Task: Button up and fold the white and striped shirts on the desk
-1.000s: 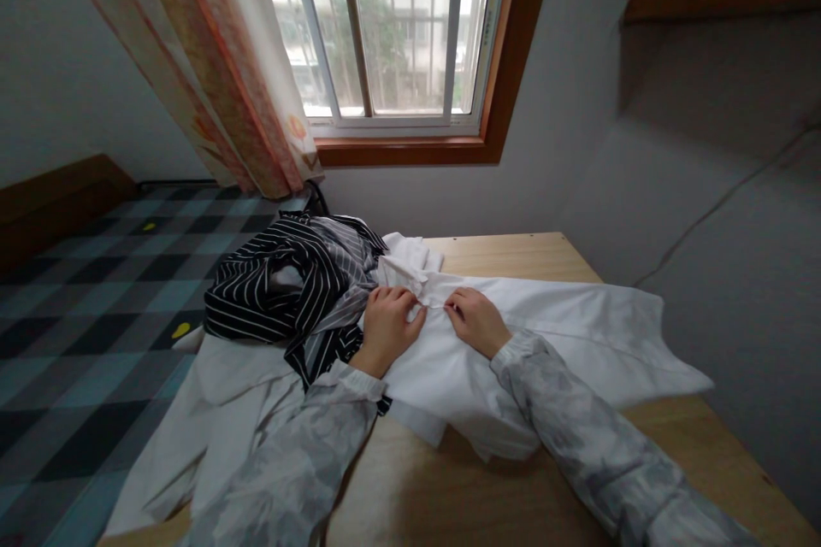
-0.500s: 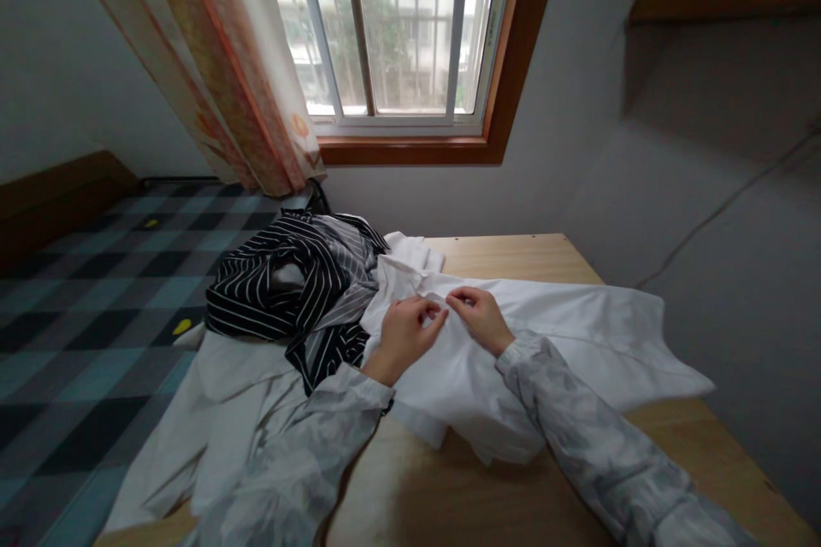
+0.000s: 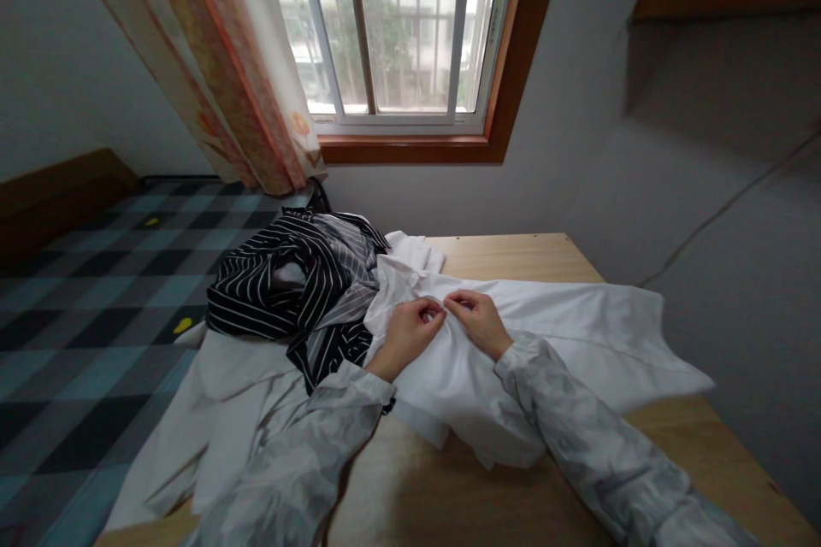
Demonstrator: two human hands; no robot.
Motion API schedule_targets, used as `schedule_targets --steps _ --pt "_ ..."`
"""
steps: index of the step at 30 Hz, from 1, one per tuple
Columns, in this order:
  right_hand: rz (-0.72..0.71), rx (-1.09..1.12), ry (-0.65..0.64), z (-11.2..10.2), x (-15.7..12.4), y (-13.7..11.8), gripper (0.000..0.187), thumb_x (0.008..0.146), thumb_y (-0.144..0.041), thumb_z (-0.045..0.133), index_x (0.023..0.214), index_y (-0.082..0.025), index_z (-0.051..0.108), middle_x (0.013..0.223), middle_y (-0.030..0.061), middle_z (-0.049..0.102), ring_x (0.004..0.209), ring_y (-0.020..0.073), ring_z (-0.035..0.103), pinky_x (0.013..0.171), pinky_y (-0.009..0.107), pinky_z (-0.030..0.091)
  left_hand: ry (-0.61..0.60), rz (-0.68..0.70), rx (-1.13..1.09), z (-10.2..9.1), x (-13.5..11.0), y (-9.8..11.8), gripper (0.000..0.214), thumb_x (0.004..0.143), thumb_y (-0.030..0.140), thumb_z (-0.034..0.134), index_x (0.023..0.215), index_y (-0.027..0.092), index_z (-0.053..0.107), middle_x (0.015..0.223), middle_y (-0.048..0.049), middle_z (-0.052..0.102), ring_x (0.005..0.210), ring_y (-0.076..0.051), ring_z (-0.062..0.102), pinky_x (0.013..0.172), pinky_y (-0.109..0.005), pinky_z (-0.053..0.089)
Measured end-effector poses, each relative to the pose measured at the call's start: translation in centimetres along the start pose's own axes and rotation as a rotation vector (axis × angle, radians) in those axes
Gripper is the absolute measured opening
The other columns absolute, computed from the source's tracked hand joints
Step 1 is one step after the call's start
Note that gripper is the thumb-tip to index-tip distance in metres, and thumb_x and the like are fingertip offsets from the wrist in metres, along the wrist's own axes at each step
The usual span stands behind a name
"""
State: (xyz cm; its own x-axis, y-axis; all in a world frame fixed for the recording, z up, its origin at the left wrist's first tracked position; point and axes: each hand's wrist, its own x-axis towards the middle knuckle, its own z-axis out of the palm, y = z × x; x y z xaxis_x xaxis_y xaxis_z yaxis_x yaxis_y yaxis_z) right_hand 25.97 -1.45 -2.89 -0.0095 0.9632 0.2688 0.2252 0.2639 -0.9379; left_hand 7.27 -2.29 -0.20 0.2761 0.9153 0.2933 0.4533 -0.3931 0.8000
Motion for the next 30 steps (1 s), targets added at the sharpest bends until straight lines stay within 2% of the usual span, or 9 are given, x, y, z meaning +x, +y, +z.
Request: schedule_targets --steps 6,18,26,30 --pt "-0.071 -0.057 -0.032 0.1 -0.1 -0.6 0.015 0.093 -0.036 0.069 0.086 -0.023 0.074 0.088 0.0035 0.075 0.087 0.0235 0.068 0.084 0.036 0.053 -0.009 0.03 0.051 -0.2 -0.2 0.3 0.009 0.086 0.019 0.067 0.078 0.02 0.071 0.072 0.0002 0.07 0.068 -0.016 0.062 0.066 -0.028 0.042" --pt "-0.257 -0.366 0.011 0.3 -0.5 -0.7 0.014 0.1 -0.025 0.055 0.086 -0.024 0.056 0.087 0.0039 0.061 0.086 0.0233 0.056 0.083 0.037 0.044 -0.014 0.063 -0.027 0.1 0.0 -0.1 0.007 0.084 0.018 0.065 0.078 0.019 0.064 0.071 0.0017 0.062 0.066 -0.015 0.055 0.065 -0.027 0.038" --pt "-0.113 -0.118 -0.195 -0.7 0.6 0.9 0.023 0.103 -0.037 0.054 0.086 -0.024 0.061 0.086 0.0009 0.063 0.085 0.0205 0.057 0.079 0.033 0.046 -0.02 0.078 0.034 0.0 -0.1 -0.2 0.004 0.088 0.018 0.064 0.085 0.02 0.066 0.078 -0.0003 0.065 0.07 -0.016 0.057 0.067 -0.028 0.038" --pt "-0.128 -0.132 -0.186 -0.6 0.7 1.1 0.022 0.103 -0.036 0.056 0.086 -0.023 0.061 0.085 0.001 0.063 0.083 0.0206 0.058 0.079 0.033 0.046 -0.046 0.098 0.054 0.1 -0.1 -0.6 0.005 0.092 0.02 0.062 0.088 0.02 0.065 0.079 -0.0008 0.064 0.07 -0.017 0.056 0.067 -0.029 0.038"
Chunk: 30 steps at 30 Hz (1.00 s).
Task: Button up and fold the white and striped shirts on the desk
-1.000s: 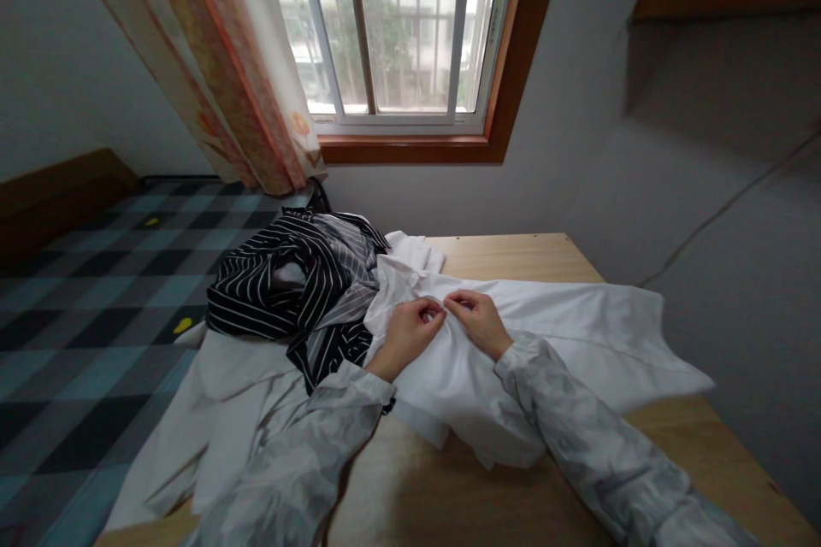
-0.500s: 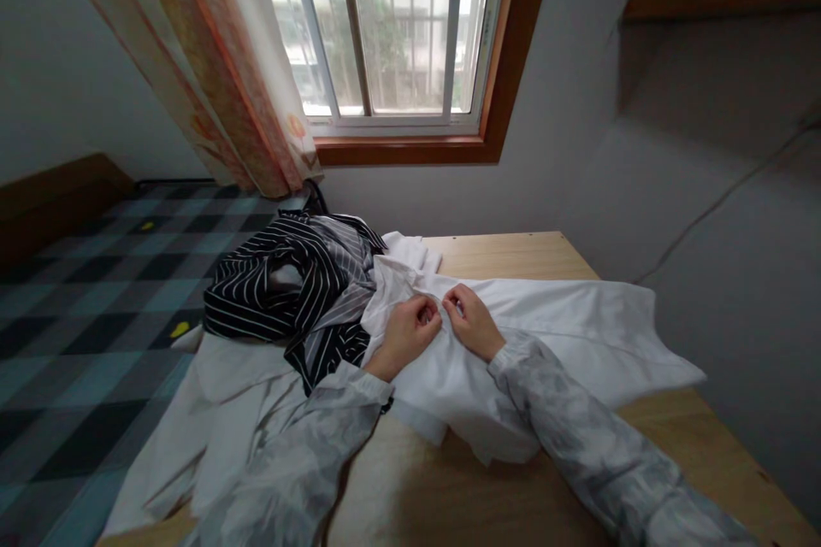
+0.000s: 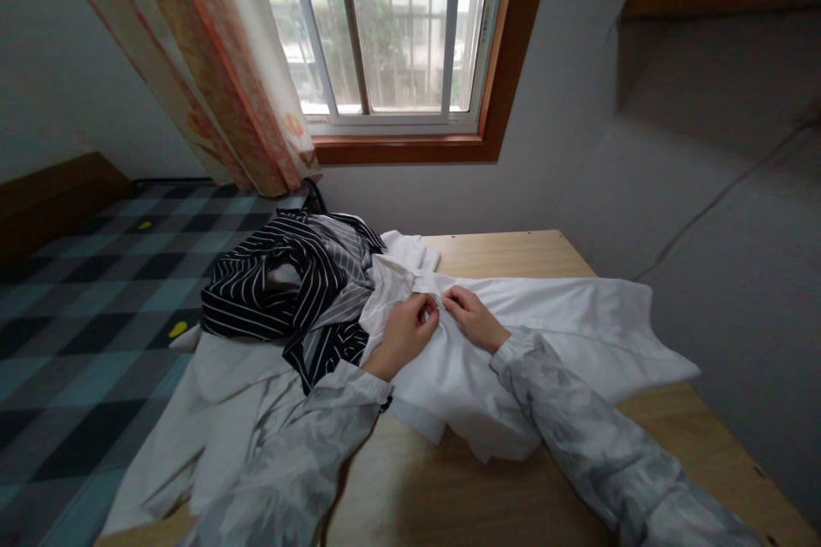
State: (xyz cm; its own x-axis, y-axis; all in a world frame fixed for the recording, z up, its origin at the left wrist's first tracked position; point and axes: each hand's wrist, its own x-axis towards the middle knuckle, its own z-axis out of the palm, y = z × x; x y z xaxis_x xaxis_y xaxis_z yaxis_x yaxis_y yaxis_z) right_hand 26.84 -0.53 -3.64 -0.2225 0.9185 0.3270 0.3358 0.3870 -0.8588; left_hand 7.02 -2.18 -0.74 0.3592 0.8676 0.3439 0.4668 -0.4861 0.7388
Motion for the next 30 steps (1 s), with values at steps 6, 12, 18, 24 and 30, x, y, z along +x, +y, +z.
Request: schedule_targets --steps 6,12,18,24,30 --pt "-0.098 -0.217 0.039 0.2 -0.3 -0.2 0.018 0.104 -0.026 0.056 0.086 -0.023 0.06 0.087 0.004 0.065 0.086 0.0228 0.059 0.083 0.036 0.045 -0.048 0.055 -0.068 0.1 -0.1 0.0 0.009 0.1 0.021 0.056 0.091 0.021 0.06 0.085 -0.0018 0.063 0.077 -0.019 0.057 0.073 -0.03 0.042" --pt "-0.133 -0.328 0.054 0.4 -0.5 -0.4 0.015 0.102 -0.02 0.058 0.088 -0.024 0.062 0.091 0.006 0.067 0.092 0.0249 0.061 0.088 0.038 0.047 -0.076 0.076 -0.181 0.1 -0.2 0.5 0.009 0.104 0.025 0.052 0.098 0.022 0.059 0.094 -0.0044 0.065 0.086 -0.021 0.059 0.081 -0.033 0.046" --pt "-0.064 -0.245 0.363 -1.6 -0.1 -1.0 0.014 0.104 -0.028 0.057 0.093 -0.024 0.064 0.093 0.0063 0.068 0.089 0.0247 0.063 0.084 0.038 0.049 -0.005 0.054 -0.159 0.2 0.0 0.2 0.007 0.102 0.023 0.053 0.099 0.022 0.059 0.097 -0.0057 0.066 0.089 -0.021 0.061 0.085 -0.036 0.047" --pt "-0.134 -0.426 0.083 -6.2 -2.9 -1.9 0.012 0.102 -0.032 0.066 0.096 -0.024 0.071 0.097 0.0063 0.073 0.095 0.0253 0.065 0.089 0.039 0.049 -0.012 -0.042 0.008 0.2 -0.1 0.0 0.013 0.103 0.025 0.051 0.091 0.023 0.055 0.083 -0.0018 0.063 0.076 -0.02 0.057 0.073 -0.034 0.041" --pt "-0.189 -0.621 -0.01 -7.4 -4.9 -2.2 0.011 0.101 -0.034 0.071 0.104 -0.025 0.076 0.106 0.0096 0.076 0.102 0.0294 0.065 0.097 0.045 0.047 0.013 -0.036 0.088 0.2 -0.1 -0.1 0.011 0.102 0.026 0.05 0.092 0.023 0.054 0.082 -0.0019 0.062 0.075 -0.021 0.057 0.072 -0.033 0.04"
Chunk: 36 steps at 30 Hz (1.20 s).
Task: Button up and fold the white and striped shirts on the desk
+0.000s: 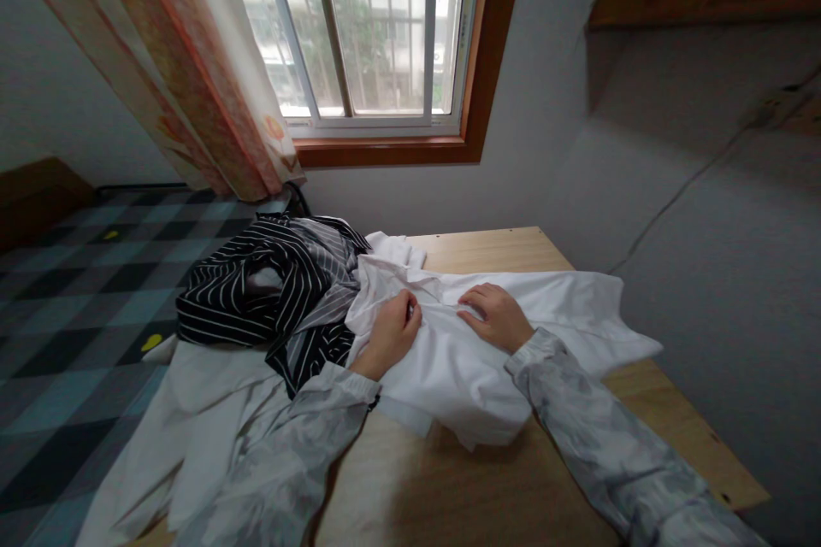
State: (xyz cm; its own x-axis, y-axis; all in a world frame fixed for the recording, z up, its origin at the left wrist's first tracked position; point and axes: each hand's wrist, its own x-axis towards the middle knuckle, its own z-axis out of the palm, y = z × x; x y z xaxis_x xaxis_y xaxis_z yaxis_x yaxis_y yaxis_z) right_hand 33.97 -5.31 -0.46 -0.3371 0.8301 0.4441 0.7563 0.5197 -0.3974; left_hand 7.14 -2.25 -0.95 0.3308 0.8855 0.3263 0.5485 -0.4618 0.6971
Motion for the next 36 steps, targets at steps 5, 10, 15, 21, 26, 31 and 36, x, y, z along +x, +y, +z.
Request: schedule_targets --steps 5,10,15,21,26,31,36 --pt "0.021 0.044 0.037 0.1 0.1 0.1 0.022 0.107 -0.031 0.059 0.095 -0.026 0.078 0.1 0.0109 0.074 0.099 0.0306 0.061 0.094 0.047 0.047 0.037 0.012 0.053 -0.1 -0.1 0.1 0.009 0.102 0.026 0.051 0.093 0.024 0.053 0.081 -0.0018 0.062 0.076 -0.022 0.058 0.071 -0.034 0.04" --pt "0.088 -0.001 0.119 -0.5 -0.3 0.4 0.02 0.104 -0.031 0.065 0.088 -0.026 0.075 0.093 0.0106 0.069 0.095 0.0303 0.057 0.091 0.046 0.046 0.055 0.027 0.109 -0.2 -0.1 0.3 0.01 0.101 0.024 0.051 0.092 0.023 0.053 0.082 -0.003 0.063 0.076 -0.022 0.058 0.072 -0.035 0.04" --pt "0.043 -0.056 0.064 -0.4 -1.0 0.8 0.011 0.1 -0.031 0.071 0.095 -0.024 0.077 0.096 0.0089 0.071 0.096 0.029 0.06 0.093 0.045 0.044 0.048 0.04 0.122 -0.3 0.0 0.4 0.01 0.101 0.024 0.051 0.091 0.023 0.053 0.082 -0.0036 0.063 0.076 -0.022 0.058 0.071 -0.035 0.04" --pt "0.123 0.033 0.154 0.0 -1.3 0.9 0.015 0.102 -0.025 0.064 0.089 -0.024 0.072 0.092 0.0084 0.071 0.092 0.0273 0.061 0.089 0.042 0.044 0.054 0.051 0.166 -0.2 0.0 0.3 0.01 0.101 0.023 0.05 0.091 0.023 0.052 0.082 -0.004 0.063 0.076 -0.023 0.058 0.072 -0.035 0.04" --pt "0.245 0.19 0.198 -0.1 -1.1 1.4 0.019 0.097 -0.03 0.067 0.08 -0.023 0.068 0.08 0.0043 0.068 0.082 0.0238 0.058 0.08 0.037 0.043 0.065 0.086 0.269 0.1 0.0 0.4 0.012 0.103 0.023 0.05 0.092 0.023 0.055 0.086 -0.007 0.066 0.081 -0.026 0.06 0.076 -0.037 0.043" --pt "0.353 0.49 0.087 0.0 -0.9 1.9 0.028 0.094 -0.043 0.064 0.076 -0.022 0.067 0.075 0.0002 0.065 0.075 0.0195 0.057 0.07 0.031 0.044 0.055 0.103 0.392 0.3 0.3 0.9 0.014 0.103 0.019 0.051 0.092 0.022 0.059 0.088 -0.0086 0.067 0.085 -0.027 0.063 0.083 -0.039 0.044" --pt "0.402 0.589 0.117 0.7 -0.8 1.6 0.031 0.091 -0.049 0.065 0.078 -0.021 0.069 0.075 0.0002 0.066 0.076 0.0192 0.058 0.068 0.029 0.046 0.107 0.141 0.428 0.1 0.5 3.3 0.011 0.099 0.015 0.057 0.093 0.021 0.064 0.104 -0.0128 0.072 0.1 -0.03 0.065 0.088 -0.041 0.044"
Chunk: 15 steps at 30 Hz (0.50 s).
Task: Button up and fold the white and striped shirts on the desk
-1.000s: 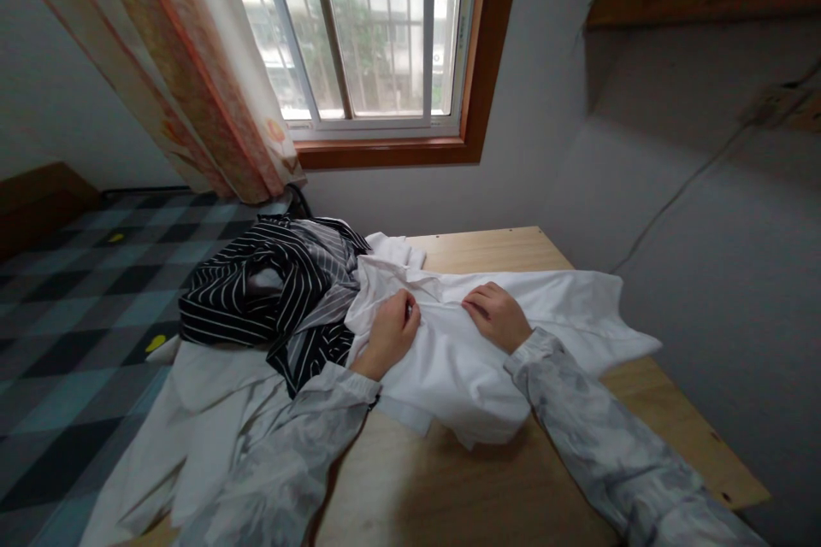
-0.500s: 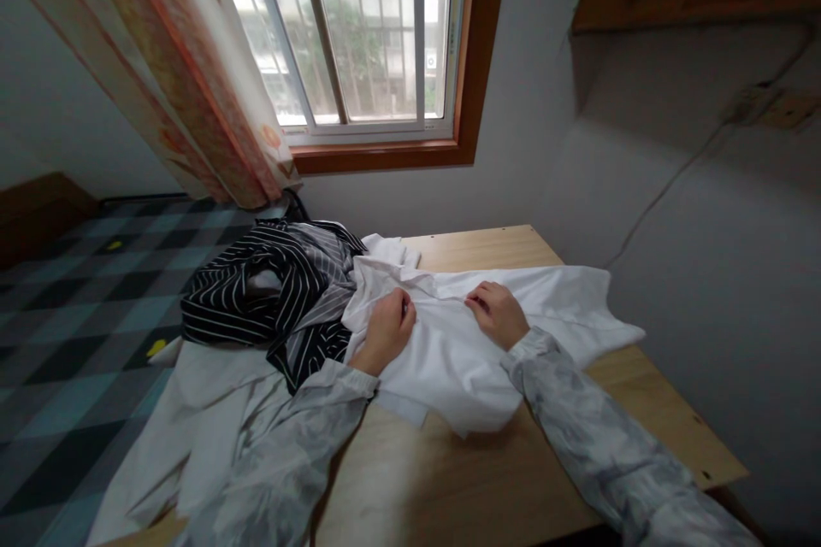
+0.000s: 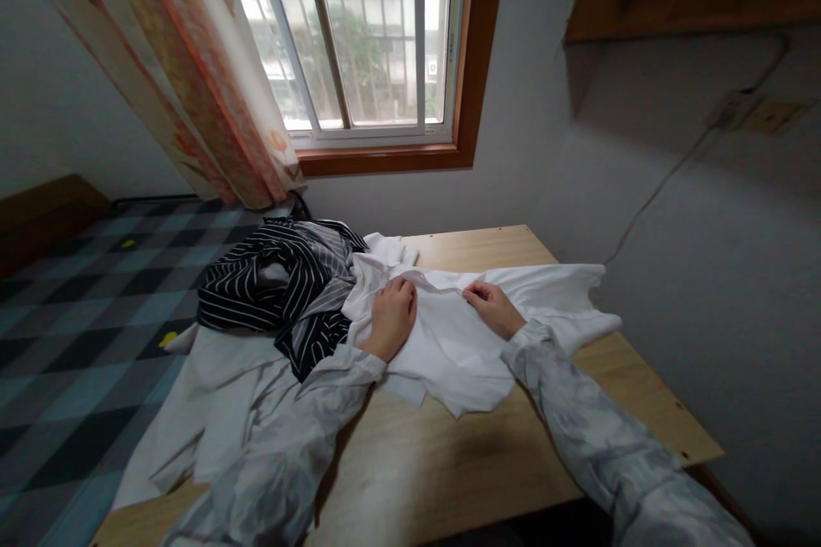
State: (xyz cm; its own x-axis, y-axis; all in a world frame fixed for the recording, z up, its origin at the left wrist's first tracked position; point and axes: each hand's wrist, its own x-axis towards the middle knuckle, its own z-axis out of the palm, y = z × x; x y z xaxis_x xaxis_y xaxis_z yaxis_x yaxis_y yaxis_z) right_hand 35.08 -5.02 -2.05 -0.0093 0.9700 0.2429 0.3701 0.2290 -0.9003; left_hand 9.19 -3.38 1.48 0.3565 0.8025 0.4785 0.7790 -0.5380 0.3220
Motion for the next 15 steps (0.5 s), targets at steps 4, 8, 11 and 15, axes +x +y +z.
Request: schedule_targets --steps 4,8,11,15 --pt "-0.033 0.028 0.08 0.7 -0.2 0.1 0.031 0.092 -0.05 0.066 0.083 -0.021 0.071 0.079 0.0027 0.069 0.08 0.0214 0.061 0.073 0.032 0.051 -0.068 -0.063 -0.217 0.1 -0.1 3.5 0.009 0.099 0.031 0.068 0.094 0.023 0.068 0.088 -0.0055 0.074 0.079 -0.024 0.065 0.073 -0.035 0.042" --pt "-0.081 0.038 0.081 1.1 -0.4 0.1 0.031 0.093 -0.051 0.067 0.085 -0.021 0.073 0.085 0.0044 0.073 0.085 0.0232 0.066 0.082 0.036 0.054 -0.151 -0.089 -0.401 2.1 -0.5 6.0 0.019 0.099 0.042 0.069 0.098 0.023 0.073 0.09 -0.0036 0.077 0.074 -0.02 0.067 0.068 -0.03 0.042" --pt "-0.076 0.038 0.055 1.2 -0.6 0.1 0.03 0.092 -0.05 0.069 0.084 -0.021 0.074 0.082 0.0035 0.074 0.082 0.0227 0.067 0.08 0.036 0.053 -0.14 -0.085 -0.412 3.5 -0.8 6.2 0.019 0.101 0.037 0.065 0.092 0.023 0.073 0.085 -0.0029 0.077 0.074 -0.019 0.068 0.067 -0.028 0.04" --pt "-0.111 -0.016 0.054 1.4 -1.1 0.2 0.025 0.093 -0.044 0.069 0.083 -0.022 0.074 0.08 0.0025 0.072 0.08 0.0216 0.065 0.078 0.035 0.051 -0.122 -0.128 -0.339 4.1 -1.0 5.7 0.023 0.098 0.034 0.064 0.081 0.023 0.073 0.075 -0.0026 0.074 0.067 -0.019 0.064 0.062 -0.029 0.033"
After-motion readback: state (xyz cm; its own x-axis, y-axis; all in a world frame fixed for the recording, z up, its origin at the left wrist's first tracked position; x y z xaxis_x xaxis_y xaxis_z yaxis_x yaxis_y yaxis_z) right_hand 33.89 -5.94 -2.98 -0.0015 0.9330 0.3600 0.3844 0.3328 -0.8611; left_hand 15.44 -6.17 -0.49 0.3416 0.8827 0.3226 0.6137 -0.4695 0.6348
